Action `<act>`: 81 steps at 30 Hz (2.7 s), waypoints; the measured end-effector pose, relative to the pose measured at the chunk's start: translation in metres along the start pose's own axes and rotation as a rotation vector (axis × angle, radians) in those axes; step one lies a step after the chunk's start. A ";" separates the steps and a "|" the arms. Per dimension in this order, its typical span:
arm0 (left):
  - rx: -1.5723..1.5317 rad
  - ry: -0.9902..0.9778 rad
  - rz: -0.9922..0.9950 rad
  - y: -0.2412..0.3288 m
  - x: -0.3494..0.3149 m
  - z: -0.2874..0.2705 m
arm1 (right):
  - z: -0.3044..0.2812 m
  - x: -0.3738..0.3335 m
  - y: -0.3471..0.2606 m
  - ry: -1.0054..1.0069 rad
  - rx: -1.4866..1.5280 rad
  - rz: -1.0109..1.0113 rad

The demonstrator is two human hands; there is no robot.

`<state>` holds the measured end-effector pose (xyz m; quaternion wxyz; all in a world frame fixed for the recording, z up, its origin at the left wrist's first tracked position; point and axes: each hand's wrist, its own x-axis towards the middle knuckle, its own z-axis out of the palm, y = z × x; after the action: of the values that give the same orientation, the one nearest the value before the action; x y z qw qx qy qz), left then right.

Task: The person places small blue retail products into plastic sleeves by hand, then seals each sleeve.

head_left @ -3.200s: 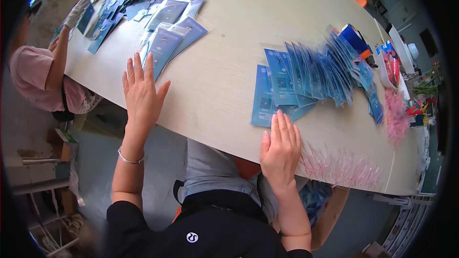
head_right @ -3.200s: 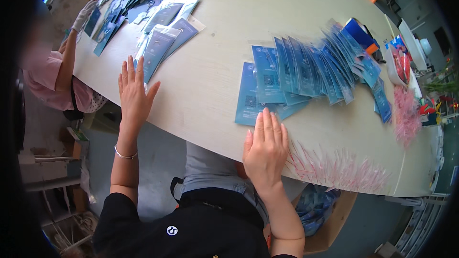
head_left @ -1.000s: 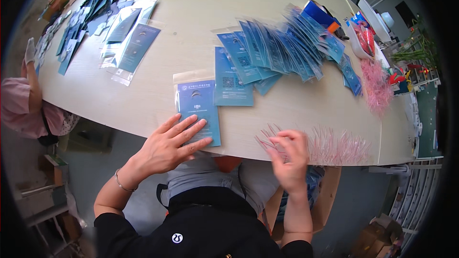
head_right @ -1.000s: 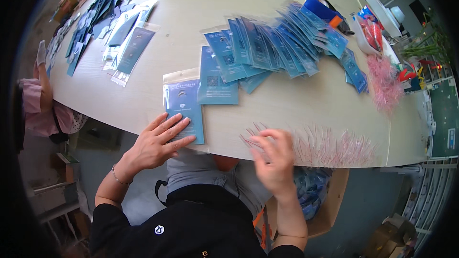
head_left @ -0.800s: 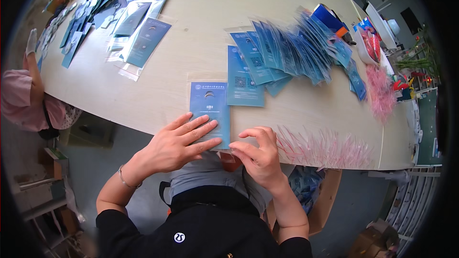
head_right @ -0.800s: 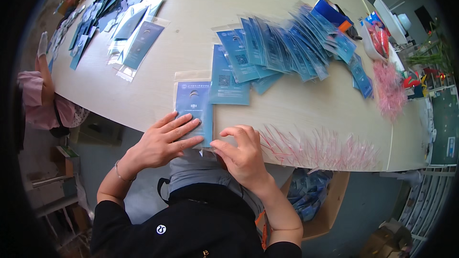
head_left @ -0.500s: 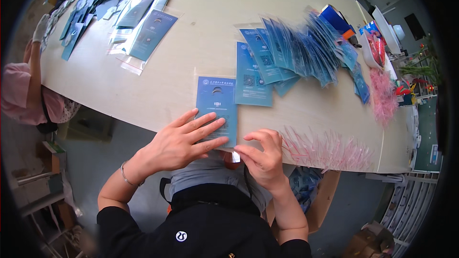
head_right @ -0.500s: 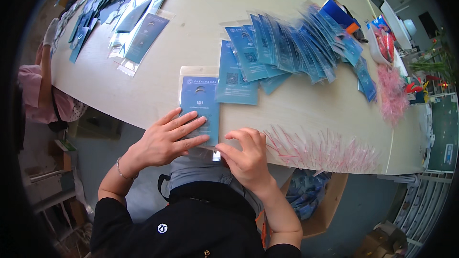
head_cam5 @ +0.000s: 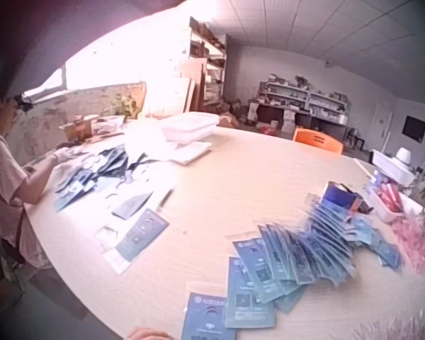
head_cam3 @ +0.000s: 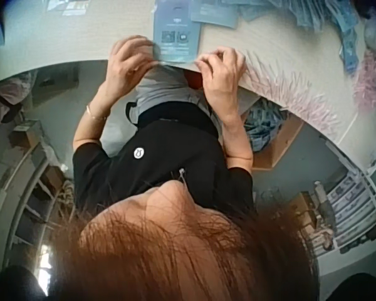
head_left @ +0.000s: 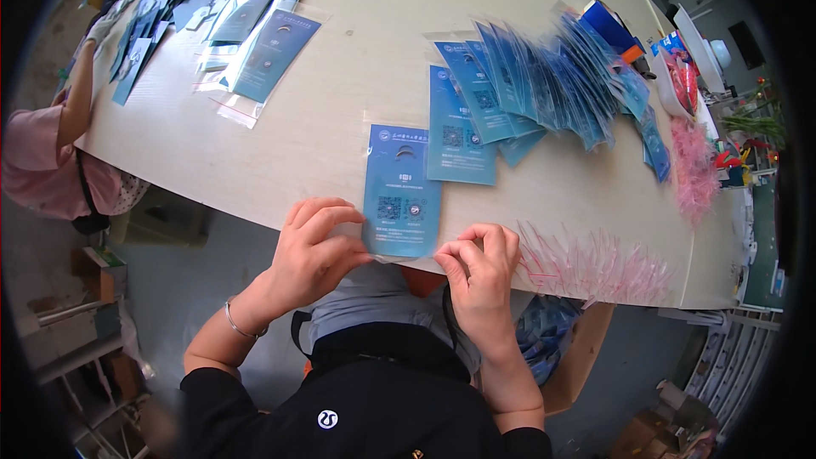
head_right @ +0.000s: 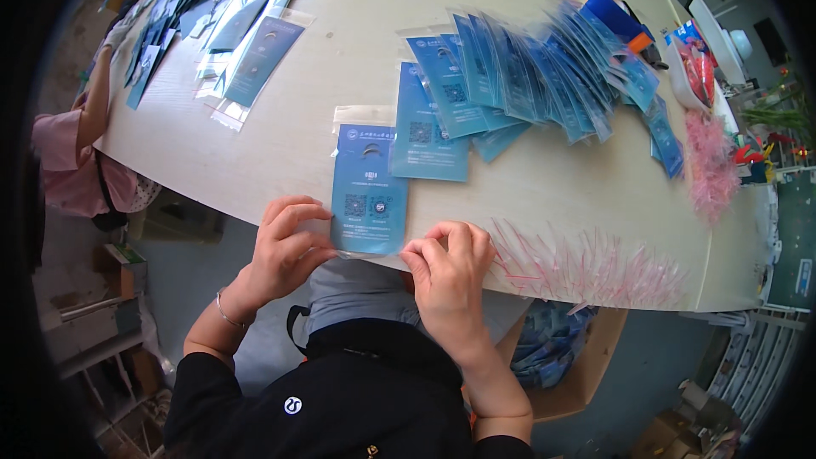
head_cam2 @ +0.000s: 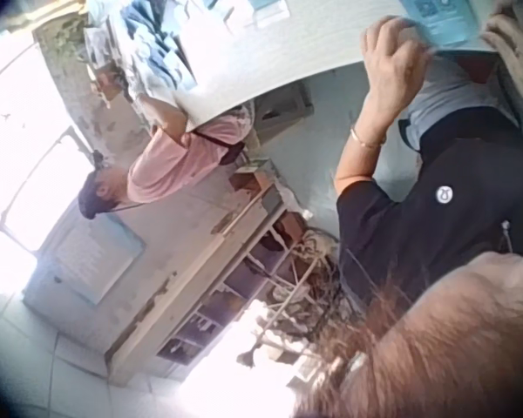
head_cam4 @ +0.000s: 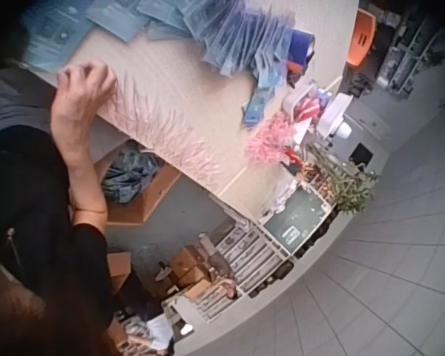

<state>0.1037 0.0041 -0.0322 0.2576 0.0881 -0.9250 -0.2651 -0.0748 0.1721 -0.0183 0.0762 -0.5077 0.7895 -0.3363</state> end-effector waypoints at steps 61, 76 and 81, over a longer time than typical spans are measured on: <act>0.321 -0.377 -0.075 -0.007 0.057 -0.002 | -0.003 0.020 0.005 0.004 0.048 -0.106; 0.450 -0.374 -0.168 -0.007 0.050 0.001 | -0.126 -0.036 0.057 0.189 0.273 0.176; 0.435 -0.363 -0.117 -0.007 0.061 0.002 | -0.280 -0.142 0.290 0.960 -0.392 0.867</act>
<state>0.0508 -0.0187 -0.0111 0.0473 0.1457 -0.9844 -0.0865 -0.3553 0.4952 -0.0126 -0.2485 0.0562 0.9145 -0.3144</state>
